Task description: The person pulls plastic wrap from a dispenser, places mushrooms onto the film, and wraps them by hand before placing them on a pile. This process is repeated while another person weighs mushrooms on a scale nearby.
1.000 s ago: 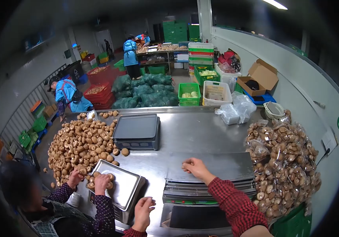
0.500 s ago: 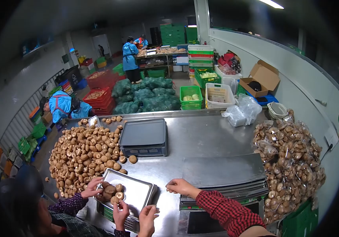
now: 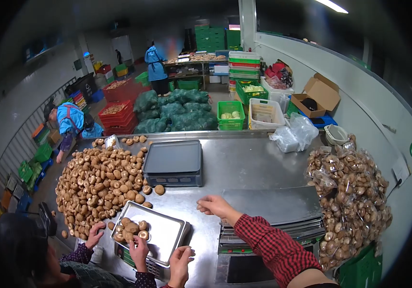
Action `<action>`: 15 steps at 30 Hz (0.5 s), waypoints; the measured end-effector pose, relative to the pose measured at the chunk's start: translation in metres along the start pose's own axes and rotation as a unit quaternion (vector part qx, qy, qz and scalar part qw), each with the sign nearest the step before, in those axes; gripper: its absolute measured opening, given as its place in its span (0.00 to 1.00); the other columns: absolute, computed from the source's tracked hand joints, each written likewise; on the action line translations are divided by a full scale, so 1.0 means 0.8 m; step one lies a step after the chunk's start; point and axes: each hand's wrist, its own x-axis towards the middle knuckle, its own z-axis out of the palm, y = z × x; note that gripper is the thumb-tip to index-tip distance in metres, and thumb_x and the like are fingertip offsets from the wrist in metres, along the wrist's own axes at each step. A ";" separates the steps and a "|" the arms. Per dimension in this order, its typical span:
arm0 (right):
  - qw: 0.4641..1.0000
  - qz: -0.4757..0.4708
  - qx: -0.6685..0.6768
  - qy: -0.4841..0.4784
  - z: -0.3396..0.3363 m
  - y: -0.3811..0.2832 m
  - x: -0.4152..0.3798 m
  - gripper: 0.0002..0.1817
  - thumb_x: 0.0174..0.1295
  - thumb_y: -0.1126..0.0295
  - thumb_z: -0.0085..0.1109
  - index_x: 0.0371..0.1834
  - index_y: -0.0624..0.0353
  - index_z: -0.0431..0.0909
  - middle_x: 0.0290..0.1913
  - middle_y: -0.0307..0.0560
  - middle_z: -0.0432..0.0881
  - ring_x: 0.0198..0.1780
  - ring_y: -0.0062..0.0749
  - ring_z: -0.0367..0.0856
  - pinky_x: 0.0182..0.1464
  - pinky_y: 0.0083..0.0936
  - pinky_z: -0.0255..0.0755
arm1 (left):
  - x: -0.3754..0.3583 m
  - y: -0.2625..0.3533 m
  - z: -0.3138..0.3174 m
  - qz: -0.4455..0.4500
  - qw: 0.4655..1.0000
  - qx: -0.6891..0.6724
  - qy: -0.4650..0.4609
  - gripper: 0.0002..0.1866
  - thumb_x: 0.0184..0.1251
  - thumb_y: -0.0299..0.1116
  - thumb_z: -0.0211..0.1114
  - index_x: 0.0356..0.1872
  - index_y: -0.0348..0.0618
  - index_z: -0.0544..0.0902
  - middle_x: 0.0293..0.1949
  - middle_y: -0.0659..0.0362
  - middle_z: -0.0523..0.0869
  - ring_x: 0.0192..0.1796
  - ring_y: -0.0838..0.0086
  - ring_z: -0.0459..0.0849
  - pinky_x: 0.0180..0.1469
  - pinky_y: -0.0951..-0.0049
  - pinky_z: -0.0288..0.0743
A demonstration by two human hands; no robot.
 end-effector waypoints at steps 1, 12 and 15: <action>1.000 -0.001 0.007 0.003 0.006 -0.001 0.002 0.14 0.70 0.61 0.58 0.49 0.61 0.79 0.41 0.38 0.85 0.39 0.15 0.81 0.41 0.13 0.75 | 0.000 0.000 0.001 0.000 1.000 -0.001 0.004 0.12 0.71 0.33 0.62 0.47 0.35 0.79 0.40 0.55 0.86 0.42 0.73 0.84 0.44 0.74 0.76; 0.991 0.081 -0.037 -0.103 0.068 0.062 0.010 0.16 0.70 0.62 0.57 0.51 0.63 0.79 0.41 0.39 0.85 0.39 0.14 0.81 0.39 0.10 0.75 | 0.002 -0.004 -0.022 0.009 0.999 -0.005 0.034 0.10 0.70 0.32 0.62 0.45 0.36 0.79 0.38 0.57 0.85 0.40 0.75 0.83 0.41 0.78 0.75; 0.990 0.089 -0.048 -0.100 0.074 0.061 0.008 0.16 0.70 0.62 0.57 0.51 0.63 0.79 0.41 0.39 0.85 0.39 0.14 0.81 0.39 0.10 0.75 | 0.009 -0.001 -0.027 0.014 0.997 -0.045 0.056 0.10 0.70 0.30 0.62 0.45 0.33 0.78 0.35 0.56 0.84 0.33 0.80 0.79 0.36 0.82 0.72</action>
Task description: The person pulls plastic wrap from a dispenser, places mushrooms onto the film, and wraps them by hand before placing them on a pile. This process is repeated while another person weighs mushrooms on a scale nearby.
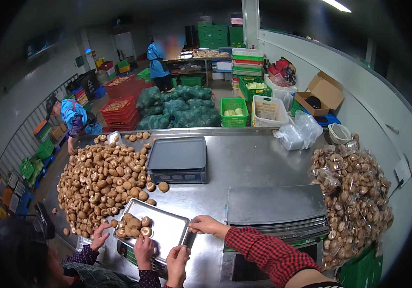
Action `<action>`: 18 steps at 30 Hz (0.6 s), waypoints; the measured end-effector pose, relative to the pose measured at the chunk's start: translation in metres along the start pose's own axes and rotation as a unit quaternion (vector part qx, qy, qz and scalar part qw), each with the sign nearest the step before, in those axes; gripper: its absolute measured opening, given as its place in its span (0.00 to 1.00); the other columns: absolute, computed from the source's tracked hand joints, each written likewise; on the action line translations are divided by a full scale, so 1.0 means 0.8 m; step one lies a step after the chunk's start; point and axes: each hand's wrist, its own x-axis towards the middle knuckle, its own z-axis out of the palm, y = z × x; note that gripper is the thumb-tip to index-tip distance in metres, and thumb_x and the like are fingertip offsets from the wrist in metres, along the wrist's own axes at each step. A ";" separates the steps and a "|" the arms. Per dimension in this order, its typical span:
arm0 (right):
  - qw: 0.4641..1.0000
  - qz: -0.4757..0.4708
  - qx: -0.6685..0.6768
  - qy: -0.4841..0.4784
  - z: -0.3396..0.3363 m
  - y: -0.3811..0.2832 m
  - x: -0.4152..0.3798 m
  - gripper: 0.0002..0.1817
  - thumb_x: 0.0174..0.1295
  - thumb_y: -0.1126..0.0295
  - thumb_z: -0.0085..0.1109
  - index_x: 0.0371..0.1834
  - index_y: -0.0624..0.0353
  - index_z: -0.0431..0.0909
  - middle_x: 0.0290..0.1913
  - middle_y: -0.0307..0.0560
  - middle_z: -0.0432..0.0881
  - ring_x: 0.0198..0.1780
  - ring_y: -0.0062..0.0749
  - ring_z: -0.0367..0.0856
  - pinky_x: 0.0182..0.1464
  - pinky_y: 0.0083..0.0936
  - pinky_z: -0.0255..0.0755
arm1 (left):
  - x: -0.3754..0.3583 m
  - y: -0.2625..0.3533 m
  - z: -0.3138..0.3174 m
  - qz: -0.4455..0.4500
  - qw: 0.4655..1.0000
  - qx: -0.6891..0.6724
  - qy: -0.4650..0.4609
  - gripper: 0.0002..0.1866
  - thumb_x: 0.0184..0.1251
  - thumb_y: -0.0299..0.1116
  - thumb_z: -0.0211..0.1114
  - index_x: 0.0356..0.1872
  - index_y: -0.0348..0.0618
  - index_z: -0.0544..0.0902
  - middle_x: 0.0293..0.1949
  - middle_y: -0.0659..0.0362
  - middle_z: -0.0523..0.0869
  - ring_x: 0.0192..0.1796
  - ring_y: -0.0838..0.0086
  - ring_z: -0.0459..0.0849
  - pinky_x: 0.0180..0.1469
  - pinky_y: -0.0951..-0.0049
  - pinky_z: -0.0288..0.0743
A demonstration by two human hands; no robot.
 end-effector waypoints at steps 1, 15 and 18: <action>1.000 0.003 0.002 0.002 0.001 0.000 0.000 0.16 0.70 0.62 0.57 0.51 0.63 0.79 0.41 0.39 0.85 0.39 0.14 0.81 0.39 0.10 0.75 | 0.002 -0.002 -0.004 -0.001 1.000 0.001 -0.001 0.10 0.70 0.30 0.62 0.45 0.33 0.78 0.35 0.56 0.84 0.33 0.80 0.79 0.36 0.82 0.72; 0.986 -0.012 0.087 0.139 -0.009 -0.020 0.006 0.14 0.68 0.66 0.56 0.51 0.63 0.77 0.42 0.40 0.79 0.40 0.19 0.77 0.39 0.15 0.75 | 0.025 0.032 -0.044 0.159 0.939 0.194 0.237 0.08 0.69 0.31 0.63 0.40 0.35 0.82 0.34 0.60 0.83 0.34 0.80 0.76 0.39 0.77 0.71; 0.994 0.030 0.072 0.076 0.000 -0.019 0.010 0.24 0.68 0.62 0.56 0.63 0.65 0.70 0.49 0.43 0.78 0.48 0.23 0.77 0.48 0.19 0.76 | 0.065 0.041 -0.095 0.309 0.848 0.214 0.375 0.06 0.68 0.27 0.62 0.39 0.35 0.80 0.34 0.60 0.79 0.35 0.74 0.75 0.40 0.73 0.70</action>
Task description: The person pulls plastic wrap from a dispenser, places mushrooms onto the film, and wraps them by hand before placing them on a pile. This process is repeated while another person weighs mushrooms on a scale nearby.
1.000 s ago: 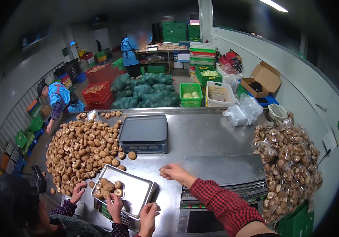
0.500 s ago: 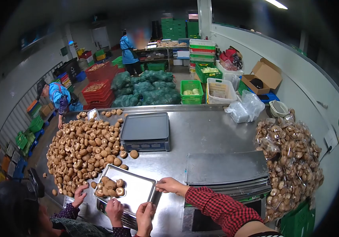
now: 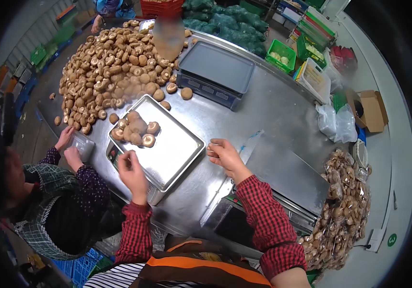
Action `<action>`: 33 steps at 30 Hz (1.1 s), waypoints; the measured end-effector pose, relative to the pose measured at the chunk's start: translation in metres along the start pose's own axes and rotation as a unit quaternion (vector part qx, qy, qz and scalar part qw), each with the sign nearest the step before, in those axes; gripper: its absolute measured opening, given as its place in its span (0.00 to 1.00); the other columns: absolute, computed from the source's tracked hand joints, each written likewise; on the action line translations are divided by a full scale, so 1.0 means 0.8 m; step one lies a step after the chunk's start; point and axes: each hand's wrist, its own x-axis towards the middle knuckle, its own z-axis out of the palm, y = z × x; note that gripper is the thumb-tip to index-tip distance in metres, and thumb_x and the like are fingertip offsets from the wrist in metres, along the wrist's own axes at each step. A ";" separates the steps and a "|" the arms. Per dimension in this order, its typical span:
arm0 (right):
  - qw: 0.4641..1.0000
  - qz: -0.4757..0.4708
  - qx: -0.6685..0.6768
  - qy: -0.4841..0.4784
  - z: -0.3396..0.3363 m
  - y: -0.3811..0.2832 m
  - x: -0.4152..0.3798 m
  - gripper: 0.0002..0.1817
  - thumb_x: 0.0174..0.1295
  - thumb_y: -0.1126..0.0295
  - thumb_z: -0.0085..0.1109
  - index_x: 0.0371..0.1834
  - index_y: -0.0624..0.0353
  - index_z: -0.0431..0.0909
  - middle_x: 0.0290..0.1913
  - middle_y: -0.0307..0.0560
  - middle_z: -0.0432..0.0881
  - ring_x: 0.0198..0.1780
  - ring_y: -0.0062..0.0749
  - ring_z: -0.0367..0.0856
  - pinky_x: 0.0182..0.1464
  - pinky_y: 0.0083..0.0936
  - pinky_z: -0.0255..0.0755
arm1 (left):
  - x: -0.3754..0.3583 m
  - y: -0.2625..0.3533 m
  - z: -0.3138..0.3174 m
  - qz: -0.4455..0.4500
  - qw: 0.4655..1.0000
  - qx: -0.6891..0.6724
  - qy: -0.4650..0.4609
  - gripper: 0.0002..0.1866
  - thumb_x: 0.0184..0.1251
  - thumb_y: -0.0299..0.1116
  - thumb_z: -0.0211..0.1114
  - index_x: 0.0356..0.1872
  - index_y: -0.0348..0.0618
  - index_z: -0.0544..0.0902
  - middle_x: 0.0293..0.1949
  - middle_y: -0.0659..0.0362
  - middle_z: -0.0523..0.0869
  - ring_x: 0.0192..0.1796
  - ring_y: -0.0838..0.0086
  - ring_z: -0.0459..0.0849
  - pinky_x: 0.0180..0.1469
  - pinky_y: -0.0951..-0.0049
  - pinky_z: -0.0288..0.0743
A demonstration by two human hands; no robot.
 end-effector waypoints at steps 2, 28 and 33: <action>0.999 0.008 0.005 -0.033 0.014 0.002 0.017 0.25 0.68 0.62 0.57 0.63 0.66 0.69 0.49 0.43 0.78 0.48 0.23 0.77 0.49 0.20 0.76 | 0.050 -0.007 -0.001 0.038 0.995 0.002 0.089 0.08 0.69 0.29 0.62 0.39 0.33 0.79 0.35 0.57 0.80 0.37 0.72 0.78 0.42 0.72 0.72; 0.964 -0.168 -0.144 0.146 -0.052 0.039 -0.034 0.32 0.58 0.60 0.67 0.60 0.67 0.67 0.44 0.56 0.82 0.46 0.41 0.82 0.48 0.31 0.76 | -0.013 0.069 0.139 -0.242 0.920 -0.128 -0.280 0.33 0.76 0.58 0.46 0.53 0.32 0.79 0.44 0.50 0.81 0.43 0.68 0.81 0.44 0.68 0.75; 0.954 -0.145 -0.121 0.234 -0.220 0.035 -0.144 0.33 0.62 0.63 0.65 0.65 0.69 0.65 0.47 0.50 0.79 0.43 0.27 0.80 0.43 0.23 0.78 | -0.156 0.133 0.249 -0.135 0.882 -0.160 -0.423 0.30 0.76 0.52 0.49 0.46 0.29 0.82 0.32 0.52 0.83 0.31 0.71 0.78 0.34 0.69 0.76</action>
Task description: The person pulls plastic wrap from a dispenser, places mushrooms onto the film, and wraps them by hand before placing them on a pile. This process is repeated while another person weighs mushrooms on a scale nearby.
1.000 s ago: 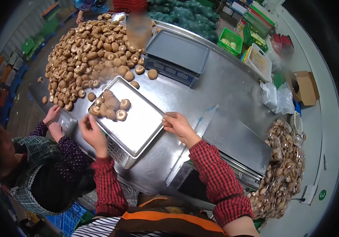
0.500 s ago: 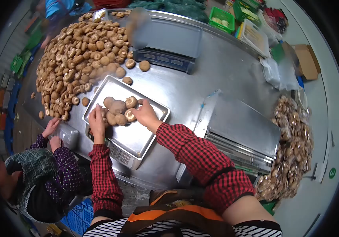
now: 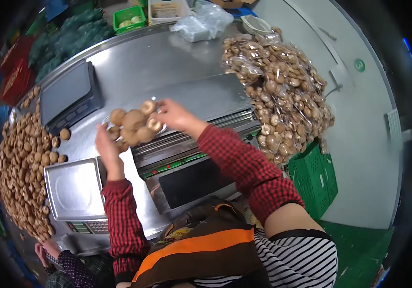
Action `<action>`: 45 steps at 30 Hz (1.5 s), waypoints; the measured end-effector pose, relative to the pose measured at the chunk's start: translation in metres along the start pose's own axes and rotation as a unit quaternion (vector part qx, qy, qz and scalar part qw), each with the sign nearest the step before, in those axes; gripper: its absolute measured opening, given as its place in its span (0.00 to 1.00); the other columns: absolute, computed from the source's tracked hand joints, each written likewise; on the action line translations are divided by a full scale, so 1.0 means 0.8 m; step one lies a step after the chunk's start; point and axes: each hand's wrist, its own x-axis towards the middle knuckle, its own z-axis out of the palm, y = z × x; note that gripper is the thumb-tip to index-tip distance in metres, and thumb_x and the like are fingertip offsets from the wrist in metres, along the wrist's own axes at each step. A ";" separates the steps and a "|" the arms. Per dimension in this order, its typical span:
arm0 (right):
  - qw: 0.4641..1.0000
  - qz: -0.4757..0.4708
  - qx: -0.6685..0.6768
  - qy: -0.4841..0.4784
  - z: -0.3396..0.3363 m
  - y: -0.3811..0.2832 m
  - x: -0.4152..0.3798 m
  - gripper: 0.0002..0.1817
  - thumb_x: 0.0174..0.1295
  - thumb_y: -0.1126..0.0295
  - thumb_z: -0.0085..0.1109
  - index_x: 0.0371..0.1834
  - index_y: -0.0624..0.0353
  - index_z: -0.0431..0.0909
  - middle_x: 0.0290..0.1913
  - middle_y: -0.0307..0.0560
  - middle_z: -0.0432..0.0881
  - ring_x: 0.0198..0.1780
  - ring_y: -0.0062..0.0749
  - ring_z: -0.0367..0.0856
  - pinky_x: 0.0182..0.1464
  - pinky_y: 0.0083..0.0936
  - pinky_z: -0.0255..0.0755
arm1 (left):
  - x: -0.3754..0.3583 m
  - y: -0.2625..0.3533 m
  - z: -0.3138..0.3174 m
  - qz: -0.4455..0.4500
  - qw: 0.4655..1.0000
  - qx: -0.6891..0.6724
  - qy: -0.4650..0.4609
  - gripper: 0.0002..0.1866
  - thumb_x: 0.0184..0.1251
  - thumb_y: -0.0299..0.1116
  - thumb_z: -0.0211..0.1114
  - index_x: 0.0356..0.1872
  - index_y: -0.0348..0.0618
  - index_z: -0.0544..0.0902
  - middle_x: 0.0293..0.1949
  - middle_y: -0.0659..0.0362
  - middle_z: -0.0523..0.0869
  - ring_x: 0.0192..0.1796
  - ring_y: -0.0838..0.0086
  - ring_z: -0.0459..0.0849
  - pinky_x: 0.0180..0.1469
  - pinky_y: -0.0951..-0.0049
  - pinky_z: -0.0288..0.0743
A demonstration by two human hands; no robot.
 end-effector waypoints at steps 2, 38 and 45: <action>0.999 0.023 0.011 0.022 -0.065 0.024 0.001 0.33 0.63 0.61 0.65 0.66 0.68 0.66 0.49 0.50 0.79 0.44 0.27 0.81 0.43 0.24 0.78 | -0.006 -0.014 0.070 0.013 0.997 0.074 -0.028 0.28 0.75 0.50 0.52 0.42 0.28 0.83 0.33 0.50 0.84 0.38 0.67 0.80 0.46 0.61 0.74; 0.796 0.149 0.554 -0.193 -0.219 0.103 -0.157 0.18 0.73 0.62 0.43 0.22 0.53 0.65 0.17 0.31 0.62 0.15 0.17 0.56 0.15 0.19 0.50 | -0.126 0.088 -0.016 -0.343 0.871 -0.183 -0.300 0.21 0.75 0.38 0.50 0.17 0.51 0.60 0.12 0.69 0.56 0.16 0.82 0.55 0.18 0.81 0.48; 0.895 -0.089 0.430 0.079 -0.220 0.041 0.043 0.17 0.74 0.62 0.45 0.47 0.67 0.78 0.45 0.54 0.84 0.44 0.37 0.84 0.48 0.28 0.78 | 0.040 0.063 0.128 0.166 0.954 0.017 -0.250 0.24 0.78 0.43 0.46 0.55 0.33 0.81 0.55 0.49 0.84 0.56 0.68 0.82 0.62 0.65 0.71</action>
